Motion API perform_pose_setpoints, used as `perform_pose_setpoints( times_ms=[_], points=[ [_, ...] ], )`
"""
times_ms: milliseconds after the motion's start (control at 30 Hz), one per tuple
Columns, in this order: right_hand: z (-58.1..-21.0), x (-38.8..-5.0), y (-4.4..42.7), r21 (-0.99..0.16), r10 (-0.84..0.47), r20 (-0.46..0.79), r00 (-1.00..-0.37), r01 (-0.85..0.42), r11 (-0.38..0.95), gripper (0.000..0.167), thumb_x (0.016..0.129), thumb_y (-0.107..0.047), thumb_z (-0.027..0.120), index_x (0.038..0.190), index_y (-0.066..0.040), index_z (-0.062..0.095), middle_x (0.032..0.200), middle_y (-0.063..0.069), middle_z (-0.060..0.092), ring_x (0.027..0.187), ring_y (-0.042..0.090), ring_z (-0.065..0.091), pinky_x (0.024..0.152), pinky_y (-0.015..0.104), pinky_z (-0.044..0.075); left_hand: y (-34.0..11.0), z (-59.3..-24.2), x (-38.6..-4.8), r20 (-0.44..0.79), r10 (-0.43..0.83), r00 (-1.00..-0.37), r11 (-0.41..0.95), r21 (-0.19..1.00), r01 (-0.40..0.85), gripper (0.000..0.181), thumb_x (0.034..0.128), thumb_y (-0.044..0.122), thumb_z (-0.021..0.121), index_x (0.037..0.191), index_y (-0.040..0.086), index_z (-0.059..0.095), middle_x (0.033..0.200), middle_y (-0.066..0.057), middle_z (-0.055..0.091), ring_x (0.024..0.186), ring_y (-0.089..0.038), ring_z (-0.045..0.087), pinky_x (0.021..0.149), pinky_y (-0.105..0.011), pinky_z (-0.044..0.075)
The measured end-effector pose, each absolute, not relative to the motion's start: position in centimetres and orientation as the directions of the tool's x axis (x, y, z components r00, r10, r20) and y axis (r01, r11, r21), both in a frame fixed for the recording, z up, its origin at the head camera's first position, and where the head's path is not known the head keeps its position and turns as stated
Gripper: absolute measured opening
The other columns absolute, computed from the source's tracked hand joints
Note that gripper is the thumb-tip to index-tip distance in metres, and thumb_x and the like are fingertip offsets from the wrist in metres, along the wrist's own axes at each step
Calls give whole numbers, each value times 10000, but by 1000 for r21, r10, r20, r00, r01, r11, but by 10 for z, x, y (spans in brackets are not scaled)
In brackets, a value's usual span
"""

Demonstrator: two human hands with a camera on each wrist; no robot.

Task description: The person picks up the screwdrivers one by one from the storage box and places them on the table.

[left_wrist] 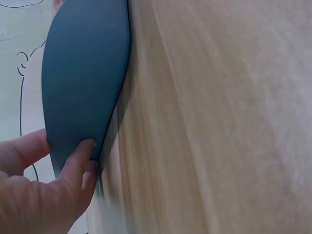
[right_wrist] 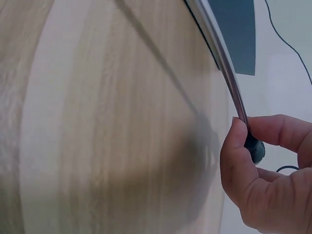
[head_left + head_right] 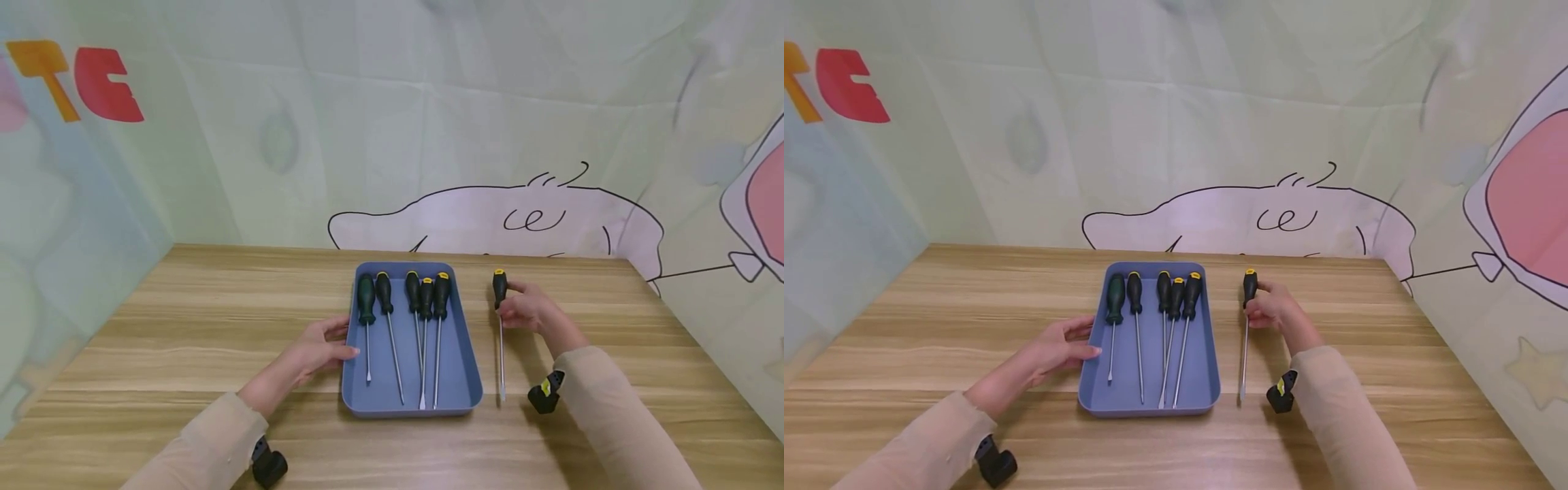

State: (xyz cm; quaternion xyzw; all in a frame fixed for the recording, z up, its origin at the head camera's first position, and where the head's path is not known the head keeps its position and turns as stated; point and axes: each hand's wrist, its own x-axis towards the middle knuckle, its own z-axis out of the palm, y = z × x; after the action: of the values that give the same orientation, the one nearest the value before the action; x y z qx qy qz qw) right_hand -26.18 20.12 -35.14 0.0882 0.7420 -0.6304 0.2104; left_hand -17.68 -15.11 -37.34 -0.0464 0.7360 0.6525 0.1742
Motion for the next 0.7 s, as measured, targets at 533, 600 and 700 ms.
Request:
perform_pose_setpoints(
  times_ms=[533, 600, 700],
  points=[
    [-363, -266, 191, -869, -73, -441, -895, 405, 285, 822, 785, 161, 506, 1477, 3, 92, 731, 107, 494, 526, 109, 506, 500, 227, 521, -151, -372, -175, -323, 150, -934, 146, 942, -302, 658, 831, -85, 620, 1413, -38, 316, 1394, -289, 356, 1226, -407, 423, 908, -400, 487],
    [-363, -266, 189, -864, -61, -440, -896, 403, 302, 818, 787, 157, 511, 1477, 4, 100, 755, 119, 491, 534, 115, 506, 502, 232, 521, -151, -372, -175, -326, 148, -934, 148, 941, -305, 659, 831, -84, 620, 1413, -39, 315, 1397, -288, 354, 1227, -406, 423, 911, -402, 485],
    [-363, -267, 186, -856, -43, -438, -898, 402, 324, 817, 788, 155, 520, 1477, 4, 108, 731, 111, 494, 526, 117, 505, 497, 237, 517, -150, -372, -176, -329, 144, -933, 148, 940, -308, 662, 828, -84, 623, 1413, -37, 316, 1399, -286, 352, 1230, -404, 420, 915, -404, 482]
  ],
)
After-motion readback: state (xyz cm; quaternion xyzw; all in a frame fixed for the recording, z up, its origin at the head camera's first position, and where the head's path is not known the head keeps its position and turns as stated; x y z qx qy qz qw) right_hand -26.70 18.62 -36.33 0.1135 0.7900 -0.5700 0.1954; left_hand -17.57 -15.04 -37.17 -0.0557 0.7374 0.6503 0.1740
